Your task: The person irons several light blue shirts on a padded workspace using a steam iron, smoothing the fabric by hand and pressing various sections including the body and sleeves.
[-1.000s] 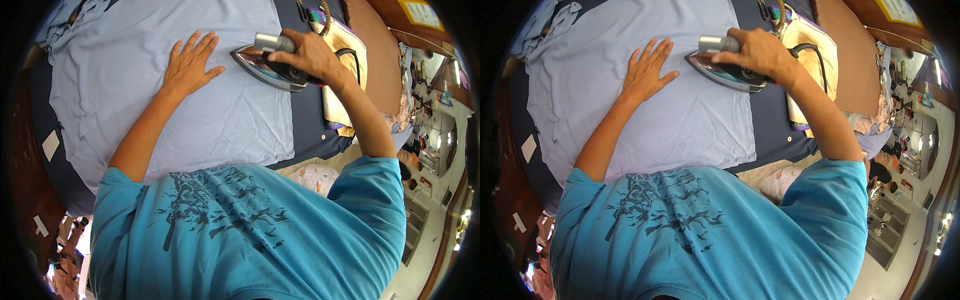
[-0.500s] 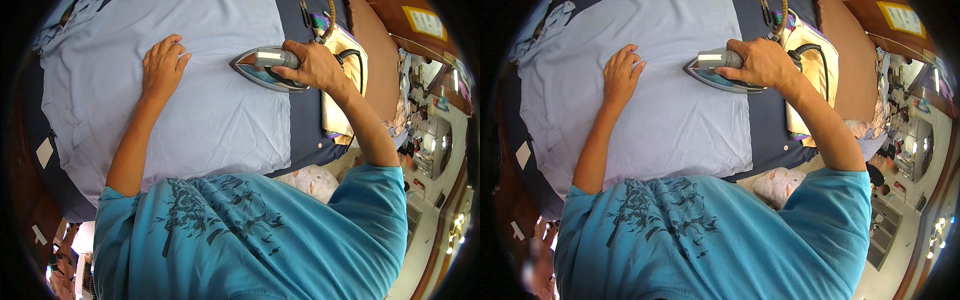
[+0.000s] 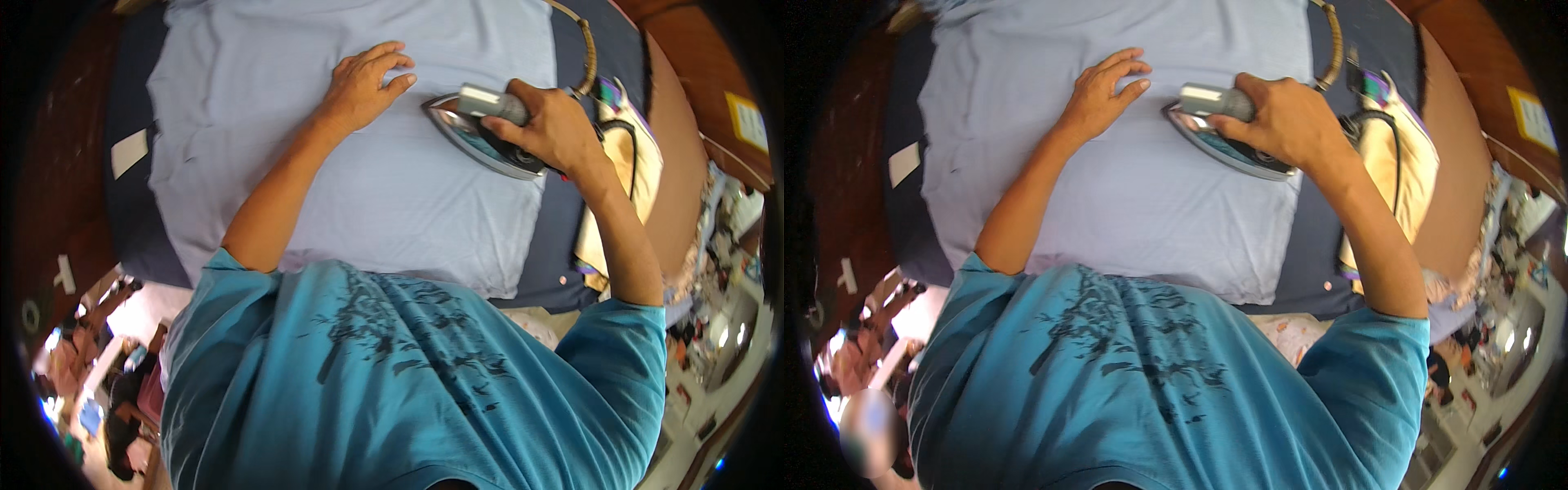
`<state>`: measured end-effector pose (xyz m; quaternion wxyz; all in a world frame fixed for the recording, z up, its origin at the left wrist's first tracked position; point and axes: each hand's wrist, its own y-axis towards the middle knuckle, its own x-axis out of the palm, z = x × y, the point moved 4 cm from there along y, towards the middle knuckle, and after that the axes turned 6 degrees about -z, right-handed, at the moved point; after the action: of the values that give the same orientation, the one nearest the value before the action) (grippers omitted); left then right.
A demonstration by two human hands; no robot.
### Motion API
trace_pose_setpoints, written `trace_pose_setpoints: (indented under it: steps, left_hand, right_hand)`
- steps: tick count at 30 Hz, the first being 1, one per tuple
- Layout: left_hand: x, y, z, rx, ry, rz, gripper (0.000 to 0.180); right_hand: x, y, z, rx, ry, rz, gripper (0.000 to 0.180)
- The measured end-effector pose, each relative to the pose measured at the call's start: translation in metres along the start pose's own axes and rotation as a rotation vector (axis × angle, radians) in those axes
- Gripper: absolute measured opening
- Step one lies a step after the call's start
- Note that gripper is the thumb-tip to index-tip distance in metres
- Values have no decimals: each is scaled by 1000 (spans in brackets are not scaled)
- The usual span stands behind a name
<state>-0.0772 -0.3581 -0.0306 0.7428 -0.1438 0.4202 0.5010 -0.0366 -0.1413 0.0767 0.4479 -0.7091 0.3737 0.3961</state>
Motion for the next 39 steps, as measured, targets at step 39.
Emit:
trace_pose_setpoints:
  steps: [39]
  left_hand:
    - [-145,-126,-156,-960,563,370,42]
  right_hand:
    - [4,11,-26,-64,-39,76,52]
